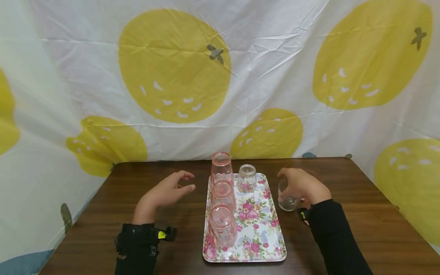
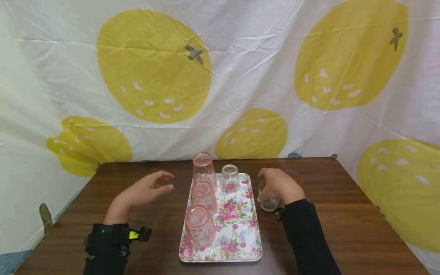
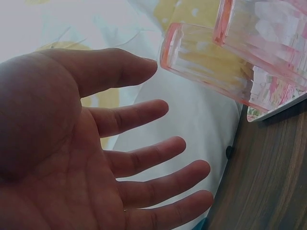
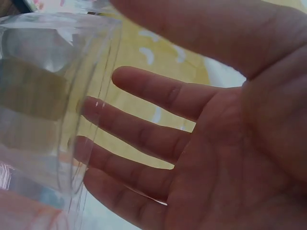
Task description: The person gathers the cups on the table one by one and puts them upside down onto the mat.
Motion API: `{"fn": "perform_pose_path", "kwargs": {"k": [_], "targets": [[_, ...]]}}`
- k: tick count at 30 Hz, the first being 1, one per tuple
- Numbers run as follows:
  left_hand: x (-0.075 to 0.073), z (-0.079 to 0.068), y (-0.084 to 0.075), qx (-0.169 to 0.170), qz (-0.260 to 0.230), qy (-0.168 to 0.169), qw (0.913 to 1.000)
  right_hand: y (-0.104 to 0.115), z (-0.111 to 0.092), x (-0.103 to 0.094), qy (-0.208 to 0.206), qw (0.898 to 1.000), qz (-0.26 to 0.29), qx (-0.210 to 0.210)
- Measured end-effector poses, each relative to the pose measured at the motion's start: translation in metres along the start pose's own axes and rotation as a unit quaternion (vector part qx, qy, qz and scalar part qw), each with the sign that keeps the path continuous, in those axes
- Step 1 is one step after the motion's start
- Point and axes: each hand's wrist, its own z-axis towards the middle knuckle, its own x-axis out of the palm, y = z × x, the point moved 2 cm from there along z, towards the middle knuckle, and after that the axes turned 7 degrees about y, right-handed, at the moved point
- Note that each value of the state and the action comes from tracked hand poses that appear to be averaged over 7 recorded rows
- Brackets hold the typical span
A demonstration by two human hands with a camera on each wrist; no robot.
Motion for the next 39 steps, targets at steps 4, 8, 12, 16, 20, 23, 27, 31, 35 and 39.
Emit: {"fn": "perform_pose_path", "kwargs": {"k": [4,8,12,16,20,23,27,31,35,39], "targets": [[0.001,0.001,0.001,0.001,0.000,0.000,1.0000,-0.001,0.001,0.003,0.002,1.000,0.005,0.008],[0.002,0.002,0.002,0.003,0.005,-0.001,1.0000,-0.001,0.002,0.005,0.001,1.000,-0.014,0.004],[0.003,0.002,0.003,0.005,0.008,0.000,1.0000,-0.001,0.003,0.005,0.004,1.000,-0.020,0.000],[0.003,0.004,0.007,0.004,0.005,0.001,1.0000,-0.002,0.003,0.006,-0.001,1.000,-0.025,-0.009],[0.003,0.005,0.008,0.006,0.007,-0.001,1.0000,0.001,0.002,0.005,-0.016,0.998,-0.046,-0.026],[0.002,0.005,0.007,0.008,0.007,-0.003,0.9999,0.005,-0.001,0.003,-0.027,0.998,-0.053,-0.038],[0.002,0.006,0.007,0.007,0.003,-0.007,0.9999,0.010,-0.006,0.000,-0.046,0.996,-0.051,-0.059],[0.000,0.005,0.005,0.009,-0.001,-0.017,0.9998,0.012,-0.010,-0.002,-0.067,0.993,-0.054,-0.082],[-0.001,0.004,0.001,0.015,-0.010,-0.033,0.9993,0.015,-0.010,-0.003,-0.084,0.989,-0.051,-0.107],[-0.002,0.001,-0.003,0.024,-0.009,-0.049,0.9984,0.018,-0.011,-0.002,-0.098,0.986,-0.037,-0.130]]}}
